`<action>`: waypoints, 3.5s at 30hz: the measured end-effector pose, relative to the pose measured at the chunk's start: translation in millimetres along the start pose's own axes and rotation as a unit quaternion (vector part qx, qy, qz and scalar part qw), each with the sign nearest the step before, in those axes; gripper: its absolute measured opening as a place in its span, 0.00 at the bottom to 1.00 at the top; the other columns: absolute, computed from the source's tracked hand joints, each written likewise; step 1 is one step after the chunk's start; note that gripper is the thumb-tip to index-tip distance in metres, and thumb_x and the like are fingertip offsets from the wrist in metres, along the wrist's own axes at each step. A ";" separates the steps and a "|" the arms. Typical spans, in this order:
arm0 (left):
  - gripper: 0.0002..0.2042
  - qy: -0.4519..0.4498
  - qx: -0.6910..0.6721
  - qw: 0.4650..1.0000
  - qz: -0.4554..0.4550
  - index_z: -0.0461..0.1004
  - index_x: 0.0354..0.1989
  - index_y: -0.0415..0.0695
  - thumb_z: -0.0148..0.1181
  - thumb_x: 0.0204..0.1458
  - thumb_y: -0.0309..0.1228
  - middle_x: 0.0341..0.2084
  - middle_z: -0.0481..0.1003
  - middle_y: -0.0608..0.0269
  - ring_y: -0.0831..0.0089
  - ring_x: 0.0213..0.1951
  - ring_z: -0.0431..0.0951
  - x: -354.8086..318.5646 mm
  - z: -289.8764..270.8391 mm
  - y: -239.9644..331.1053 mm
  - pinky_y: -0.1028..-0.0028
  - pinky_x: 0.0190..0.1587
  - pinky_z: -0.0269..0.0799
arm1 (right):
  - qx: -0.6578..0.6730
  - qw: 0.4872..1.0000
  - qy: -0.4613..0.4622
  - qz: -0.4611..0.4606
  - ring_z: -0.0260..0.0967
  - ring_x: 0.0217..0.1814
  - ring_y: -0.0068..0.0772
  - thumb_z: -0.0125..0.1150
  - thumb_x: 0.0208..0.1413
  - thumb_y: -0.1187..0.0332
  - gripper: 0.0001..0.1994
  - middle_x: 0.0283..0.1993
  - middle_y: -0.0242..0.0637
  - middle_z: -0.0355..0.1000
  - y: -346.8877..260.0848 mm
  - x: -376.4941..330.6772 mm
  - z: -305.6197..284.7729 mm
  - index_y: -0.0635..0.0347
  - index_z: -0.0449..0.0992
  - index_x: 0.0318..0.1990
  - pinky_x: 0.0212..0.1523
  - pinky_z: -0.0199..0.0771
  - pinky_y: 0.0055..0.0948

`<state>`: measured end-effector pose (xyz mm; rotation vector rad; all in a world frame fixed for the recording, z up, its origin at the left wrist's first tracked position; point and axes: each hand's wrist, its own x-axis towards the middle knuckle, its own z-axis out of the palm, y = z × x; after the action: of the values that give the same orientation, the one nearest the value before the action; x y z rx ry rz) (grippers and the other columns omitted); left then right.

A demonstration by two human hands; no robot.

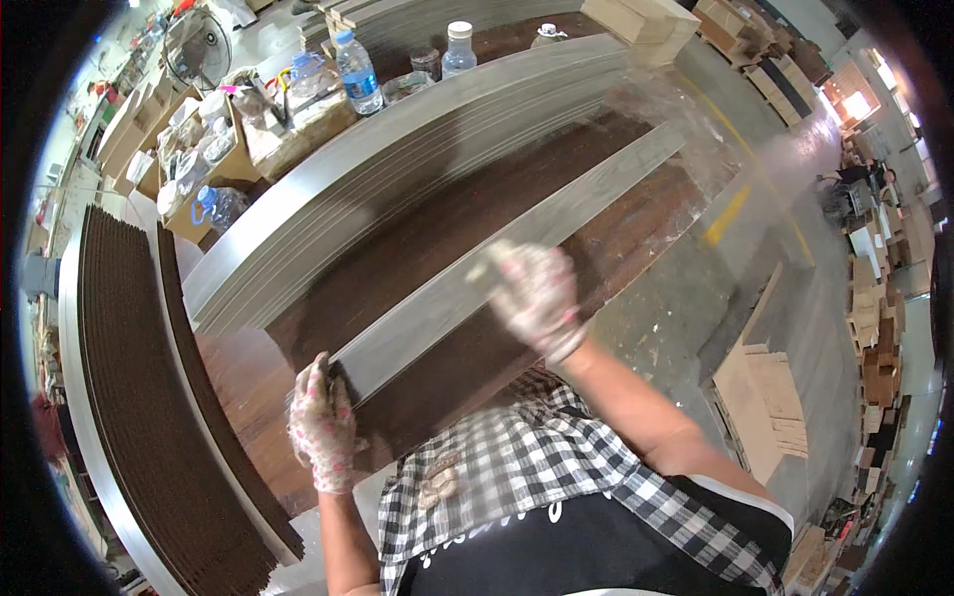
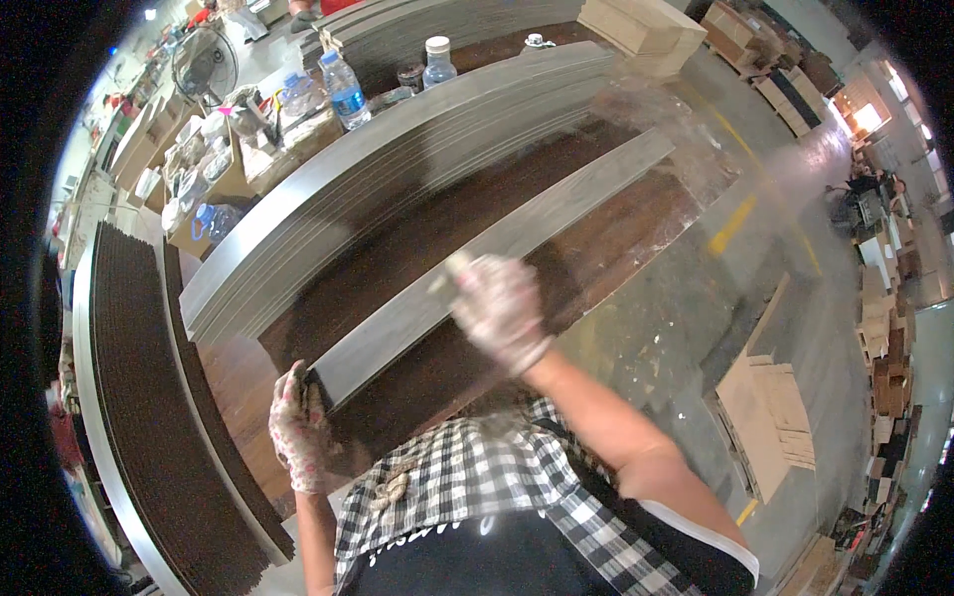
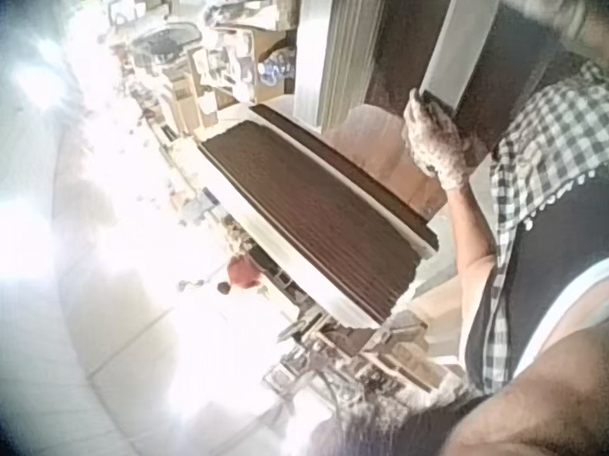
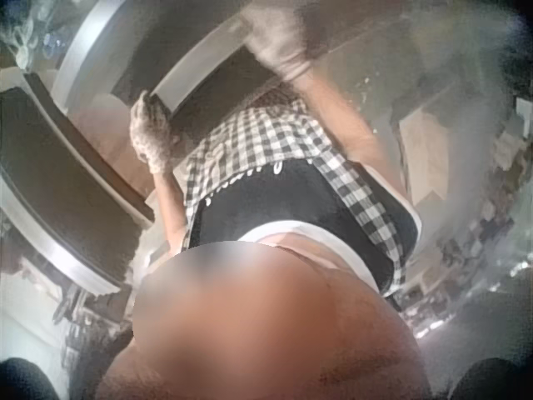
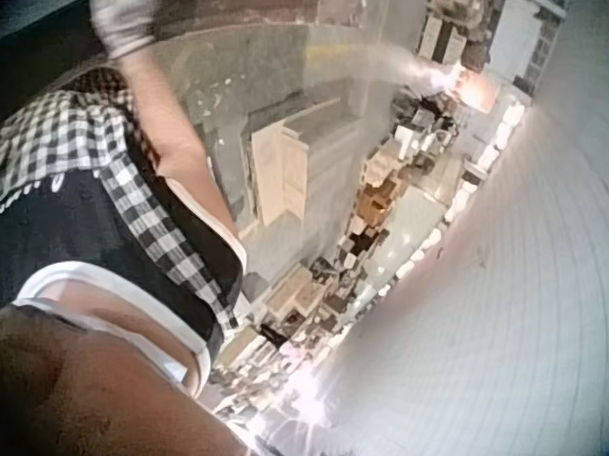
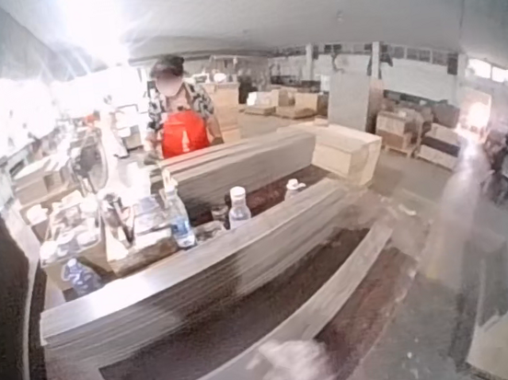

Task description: The person sands the surfaces and edges of a wooden plank using a sanding block by hand, wiping the wood with a cloth between sanding passes.

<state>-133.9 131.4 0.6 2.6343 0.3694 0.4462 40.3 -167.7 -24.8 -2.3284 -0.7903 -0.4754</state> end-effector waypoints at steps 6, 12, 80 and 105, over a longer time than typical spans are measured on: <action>0.12 0.062 -0.005 0.997 -0.043 0.79 0.48 0.41 0.60 0.56 0.23 0.44 0.80 0.54 0.59 0.45 0.81 0.0 10.2 4.8 0.67 0.49 0.76 | -0.099 0.987 0.121 0.028 0.67 0.40 0.41 0.62 0.51 0.66 0.16 0.35 0.38 0.73 128.0 20.9 -79.3 0.51 0.79 0.49 0.44 0.68 0.41; 0.15 0.088 -0.071 0.990 -0.081 0.78 0.50 0.37 0.56 0.55 0.16 0.44 0.79 0.55 0.63 0.49 0.80 -17.5 22.4 -23.8 0.69 0.55 0.75 | 0.105 0.993 0.052 -0.031 0.68 0.23 0.34 0.60 0.48 0.69 0.05 0.22 0.31 0.72 122.6 24.2 -65.5 0.49 0.80 0.32 0.28 0.71 0.37; 0.10 0.036 0.018 0.999 0.025 0.80 0.44 0.44 0.53 0.60 0.31 0.41 0.81 0.59 0.58 0.47 0.78 65.7 116.5 128.1 0.56 0.62 0.65 | -0.238 0.962 0.062 0.121 0.67 0.55 0.53 0.70 0.50 0.63 0.34 0.51 0.50 0.70 386.9 87.2 -168.9 0.52 0.68 0.66 0.60 0.63 0.49; 0.42 0.077 0.156 0.971 0.162 0.69 0.58 0.45 0.80 0.29 0.42 0.51 0.72 0.56 0.55 0.52 0.72 67.0 89.9 165.1 0.53 0.56 0.65 | 0.531 0.757 0.261 0.277 0.72 0.58 0.41 0.55 0.61 0.64 0.26 0.53 0.35 0.74 455.4 101.9 -229.8 0.48 0.62 0.67 0.53 0.67 0.44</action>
<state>-9.6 -23.7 17.2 2.9898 0.0527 0.7550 379.7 -561.5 -6.2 -1.1407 0.0070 -0.2574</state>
